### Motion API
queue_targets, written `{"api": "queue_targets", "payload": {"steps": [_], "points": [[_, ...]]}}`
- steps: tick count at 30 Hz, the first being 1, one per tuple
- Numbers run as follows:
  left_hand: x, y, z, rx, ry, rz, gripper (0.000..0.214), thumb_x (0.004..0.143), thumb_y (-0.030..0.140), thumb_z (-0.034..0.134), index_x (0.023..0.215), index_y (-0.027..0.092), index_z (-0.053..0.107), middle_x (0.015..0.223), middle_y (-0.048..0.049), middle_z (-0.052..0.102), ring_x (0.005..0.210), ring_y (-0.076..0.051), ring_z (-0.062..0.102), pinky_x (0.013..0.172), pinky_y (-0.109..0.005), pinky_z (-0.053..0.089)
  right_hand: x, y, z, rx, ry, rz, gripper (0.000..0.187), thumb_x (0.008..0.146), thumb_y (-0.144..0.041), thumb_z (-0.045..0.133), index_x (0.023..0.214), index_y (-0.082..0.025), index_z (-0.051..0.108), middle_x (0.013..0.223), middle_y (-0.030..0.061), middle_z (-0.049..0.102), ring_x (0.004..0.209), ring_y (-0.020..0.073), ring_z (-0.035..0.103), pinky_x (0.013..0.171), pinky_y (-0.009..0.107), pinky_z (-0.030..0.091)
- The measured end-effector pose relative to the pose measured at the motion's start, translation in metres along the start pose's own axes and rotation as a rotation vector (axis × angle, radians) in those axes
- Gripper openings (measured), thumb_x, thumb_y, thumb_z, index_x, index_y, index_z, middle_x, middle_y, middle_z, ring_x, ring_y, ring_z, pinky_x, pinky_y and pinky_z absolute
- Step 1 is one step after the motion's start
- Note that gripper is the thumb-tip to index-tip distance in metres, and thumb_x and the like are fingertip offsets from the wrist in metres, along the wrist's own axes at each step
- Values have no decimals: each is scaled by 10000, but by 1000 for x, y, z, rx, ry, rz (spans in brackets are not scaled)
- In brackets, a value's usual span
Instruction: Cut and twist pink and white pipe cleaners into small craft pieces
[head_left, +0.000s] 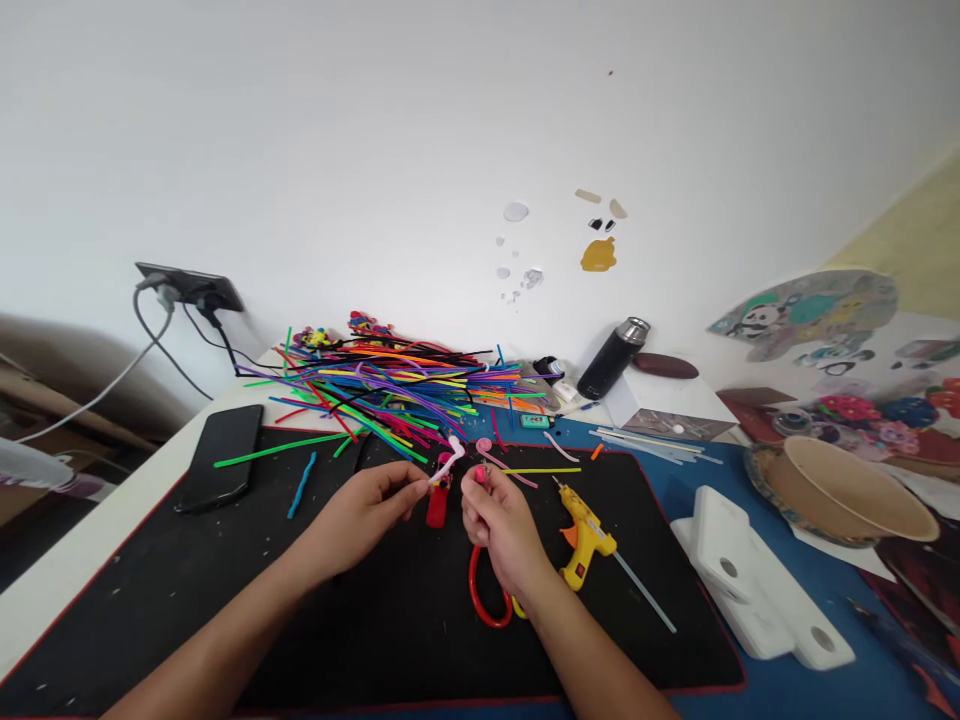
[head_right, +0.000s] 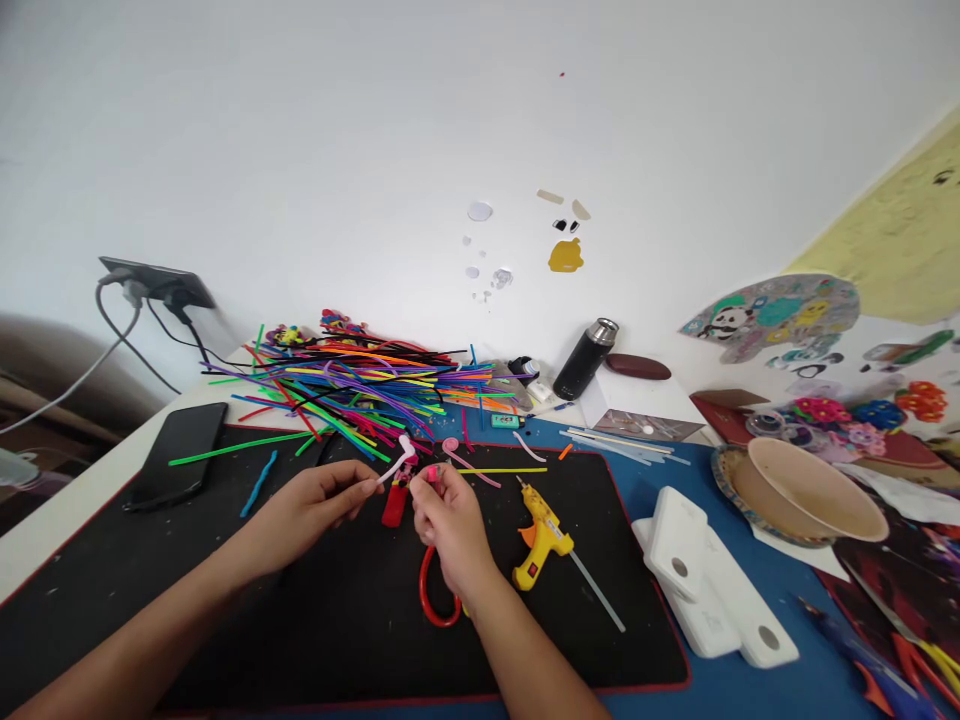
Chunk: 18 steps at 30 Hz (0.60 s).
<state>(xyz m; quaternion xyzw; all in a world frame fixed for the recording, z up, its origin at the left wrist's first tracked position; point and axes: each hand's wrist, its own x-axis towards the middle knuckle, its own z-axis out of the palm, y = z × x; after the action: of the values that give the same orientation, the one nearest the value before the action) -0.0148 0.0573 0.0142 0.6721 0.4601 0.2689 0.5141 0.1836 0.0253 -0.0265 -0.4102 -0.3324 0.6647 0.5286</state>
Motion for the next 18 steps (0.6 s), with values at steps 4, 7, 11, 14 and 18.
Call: {"api": "queue_targets", "payload": {"steps": [4, 7, 11, 14, 18], "points": [[0, 3, -2, 89, -69, -10, 430, 960, 583, 573, 881, 195, 741, 710, 14, 596, 656, -164, 495, 598, -249, 370, 2, 1, 5, 25, -39, -12, 410, 820, -510, 822, 994, -196, 622, 585, -109, 446, 412, 42, 252, 432, 225, 113], [0, 4, 1, 150, -141, -44, 433, 978, 570, 544, 889, 200, 750, 730, 0, 624, 667, -179, 522, 606, -264, 380, 2, 4, 8, 22, -1, -39, 402, 824, -536, 816, 881, -190, 619, 540, -111, 414, 411, 45, 261, 429, 226, 134], [-9, 9, 7, 231, 163, 88, 290, 941, 496, 623, 946, 235, 748, 909, -47, 724, 843, -238, 631, 761, -310, 479, 4, 6, 7, 40, 84, -57, 419, 806, -534, 832, 797, -201, 578, 508, -117, 374, 408, 48, 264, 427, 223, 151], [-24, 12, 18, 279, 428, 210, 244, 930, 458, 650, 842, 237, 707, 911, -65, 723, 897, -258, 642, 832, -334, 486, 7, 5, 7, 98, 129, -62, 404, 805, -496, 846, 808, -208, 563, 521, -123, 349, 414, 48, 257, 425, 217, 145], [-30, 1, 41, 4, -189, -24, 423, 971, 570, 588, 807, 209, 734, 724, -37, 690, 645, -184, 604, 596, -275, 445, 9, 1, 10, 184, 173, -85, 437, 798, -460, 867, 774, -213, 507, 533, -124, 359, 421, 41, 255, 423, 210, 161]]}}
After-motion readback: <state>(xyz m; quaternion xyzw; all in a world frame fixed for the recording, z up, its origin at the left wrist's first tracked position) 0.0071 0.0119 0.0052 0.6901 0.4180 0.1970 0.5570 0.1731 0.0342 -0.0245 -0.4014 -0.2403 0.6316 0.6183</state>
